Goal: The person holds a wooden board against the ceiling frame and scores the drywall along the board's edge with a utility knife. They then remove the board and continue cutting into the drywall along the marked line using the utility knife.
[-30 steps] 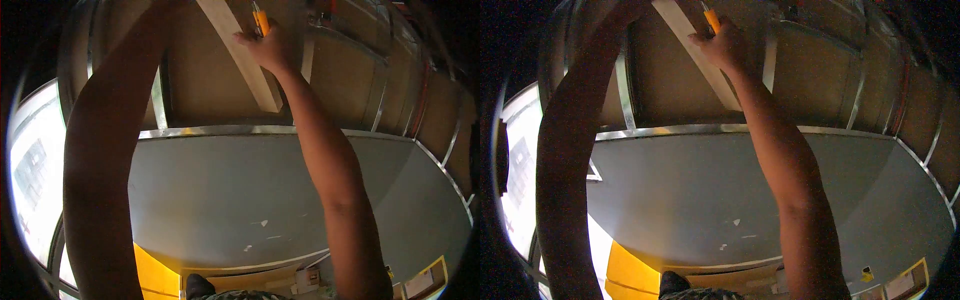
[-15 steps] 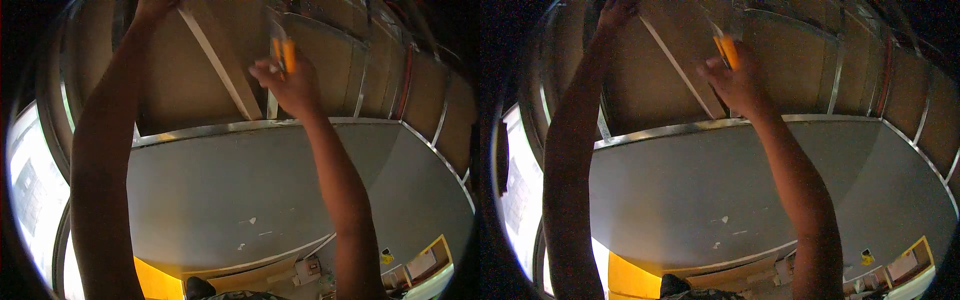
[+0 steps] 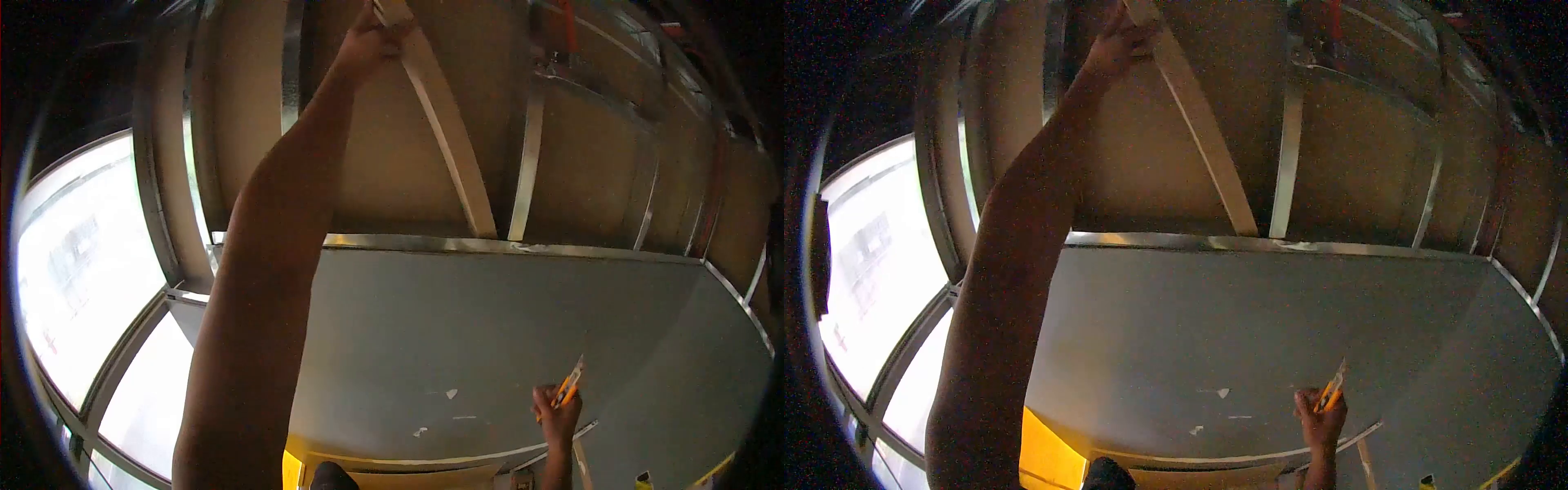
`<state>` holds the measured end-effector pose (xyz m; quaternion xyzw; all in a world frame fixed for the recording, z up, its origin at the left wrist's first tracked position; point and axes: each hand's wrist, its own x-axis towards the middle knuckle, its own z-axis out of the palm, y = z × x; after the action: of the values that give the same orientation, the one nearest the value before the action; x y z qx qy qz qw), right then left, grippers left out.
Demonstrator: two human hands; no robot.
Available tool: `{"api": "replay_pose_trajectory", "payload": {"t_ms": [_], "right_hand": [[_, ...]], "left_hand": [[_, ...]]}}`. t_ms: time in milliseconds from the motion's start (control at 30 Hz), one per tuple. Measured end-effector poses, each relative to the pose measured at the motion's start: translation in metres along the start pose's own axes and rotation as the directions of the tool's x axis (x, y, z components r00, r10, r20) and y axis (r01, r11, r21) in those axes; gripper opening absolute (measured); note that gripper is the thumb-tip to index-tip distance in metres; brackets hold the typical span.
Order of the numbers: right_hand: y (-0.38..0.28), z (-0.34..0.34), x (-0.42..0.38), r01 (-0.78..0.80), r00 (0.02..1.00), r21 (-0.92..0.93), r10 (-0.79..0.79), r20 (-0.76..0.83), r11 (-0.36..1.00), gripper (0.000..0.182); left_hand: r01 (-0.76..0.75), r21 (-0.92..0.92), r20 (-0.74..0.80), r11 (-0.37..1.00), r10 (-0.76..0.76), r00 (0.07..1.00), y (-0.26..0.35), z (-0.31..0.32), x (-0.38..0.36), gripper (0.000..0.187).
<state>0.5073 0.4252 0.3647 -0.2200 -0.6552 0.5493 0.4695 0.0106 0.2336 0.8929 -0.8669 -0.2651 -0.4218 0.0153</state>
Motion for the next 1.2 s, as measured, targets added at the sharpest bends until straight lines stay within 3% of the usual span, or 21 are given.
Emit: {"api": "replay_pose_trajectory", "payload": {"t_ms": [33, 67, 100, 167, 200, 233, 333, 400, 467, 533, 667, 767, 800, 867, 933, 967, 1033, 1067, 1100, 1133, 1200], "right_hand": [[0.005, 0.001, -0.01, 0.001, 1.0, 0.007, -0.001, 0.005, 1.0, 0.025], [0.007, 0.001, -0.021, -0.078, 0.997, 0.005, 0.078, -0.013, 0.997, 0.026], [0.011, 0.003, -0.028, -0.155, 0.987, 0.003, 0.155, -0.031, 0.988, 0.028], [0.018, 0.009, -0.035, -0.18, 0.983, 0.032, 0.181, -0.034, 0.983, 0.028], [0.021, 0.011, -0.038, -0.198, 0.978, 0.056, 0.201, -0.048, 0.979, 0.029], [0.033, 0.011, -0.042, -0.239, 0.97, 0.038, 0.237, 0.052, 0.97, 0.031], [0.056, 0.026, -0.056, -0.239, 0.97, 0.106, 0.232, 0.078, 0.965, 0.031], [0.061, 0.031, -0.057, -0.251, 0.962, 0.023, 0.246, 0.119, 0.968, 0.031], [0.066, 0.036, -0.065, -0.273, 0.961, 0.183, 0.257, 0.104, 0.944, 0.031], [0.077, 0.035, -0.069, -0.285, 0.956, 0.143, 0.271, 0.114, 0.948, 0.032], [0.076, 0.036, -0.074, -0.281, 0.957, 0.168, 0.264, 0.118, 0.945, 0.033], [0.07, 0.033, -0.078, -0.294, 0.952, 0.154, 0.275, 0.133, 0.943, 0.034], [0.071, 0.031, -0.078, -0.292, 0.953, 0.158, 0.274, 0.128, 0.943, 0.034], [0.07, 0.031, -0.079, -0.298, 0.948, 0.081, 0.285, 0.14, 0.951, 0.035], [0.082, 0.028, -0.079, -0.293, 0.952, 0.099, 0.28, 0.124, 0.951, 0.035], [0.085, 0.028, -0.078, -0.288, 0.955, 0.115, 0.276, 0.11, 0.951, 0.035], [0.083, 0.026, -0.079, -0.292, 0.955, 0.104, 0.283, 0.093, 0.951, 0.035], [0.08, 0.025, -0.08, -0.295, 0.954, 0.095, 0.288, 0.082, 0.951, 0.035], [0.078, 0.023, -0.08, -0.299, 0.953, 0.09, 0.292, 0.082, 0.95, 0.035], [0.076, 0.023, -0.08, -0.311, 0.948, 0.075, 0.304, 0.09, 0.948, 0.035], [0.078, 0.023, -0.083, -0.331, 0.94, 0.055, 0.324, 0.105, 0.942, 0.035]], "left_hand": [[0.075, 0.347, -0.127, 0.935, -0.033, 0.991, -0.004, 0.006, 0.003, 0.056], [0.179, 0.639, -0.251, 0.748, -0.018, 0.968, -0.007, 0.012, 0.006, 0.058], [0.296, 0.834, -0.357, 0.466, 0.046, 0.933, -0.008, 0.016, 0.009, 0.06], [0.409, 0.905, -0.423, 0.118, 0.14, 0.895, 0.001, 0.044, 0.022, 0.063], [0.475, 0.549, -0.675, 0.687, 0.029, 0.738, 0.027, 0.073, 0.035, 0.066], [0.299, -0.049, -0.771, 0.953, -0.227, 0.596, 0.046, 0.086, 0.039, 0.07], [0.266, -0.013, -0.757, 0.964, -0.183, 0.627, 0.038, 0.083, 0.034, 0.079], [0.289, -0.004, -0.761, 0.957, -0.19, 0.62, 0.037, 0.086, 0.032, 0.079], [0.311, -0.008, -0.769, 0.95, -0.205, 0.606, 0.032, 0.092, 0.032, 0.078], [0.361, 0.1, -0.81, 0.927, -0.135, 0.571, 0.031, 0.104, 0.034, 0.065], [0.36, 0.07, -0.81, 0.93, -0.157, 0.565, 0.017, 0.09, 0.037, 0.062], [0.287, -0.001, -0.806, 0.958, -0.171, 0.566, -0.01, 0.053, 0.021, 0.06], [0.178, -0.219, -0.719, 0.959, -0.282, 0.635, -0.02, 0.032, 0.009, 0.057], [0.078, -0.438, -0.602, 0.896, -0.357, 0.714, -0.018, 0.032, 0.009, 0.054], [0.409, 0.009, -0.778, 0.913, -0.25, 0.576, -0.012, 0.05, 0.007, 0.053], [0.406, 0.008, -0.778, 0.914, -0.25, 0.577, -0.005, 0.06, 0.011, 0.053], [0.593, 0.252, -0.857, 0.765, -0.109, 0.504, 0.001, 0.072, 0.014, 0.066], [0.595, 0.245, -0.858, 0.766, -0.114, 0.501, -0.005, 0.07, 0.012, 0.066], [0.77, 0.518, -0.847, 0.373, 0.102, 0.521, -0.009, 0.068, 0.01, 0.07], [0.794, 0.593, -0.748, -0.134, 0.272, 0.605, -0.011, 0.066, 0.008, 0.074], [0.833, 0.547, -0.801, -0.082, 0.239, 0.549, -0.021, 0.054, 0.006, 0.074]]}}
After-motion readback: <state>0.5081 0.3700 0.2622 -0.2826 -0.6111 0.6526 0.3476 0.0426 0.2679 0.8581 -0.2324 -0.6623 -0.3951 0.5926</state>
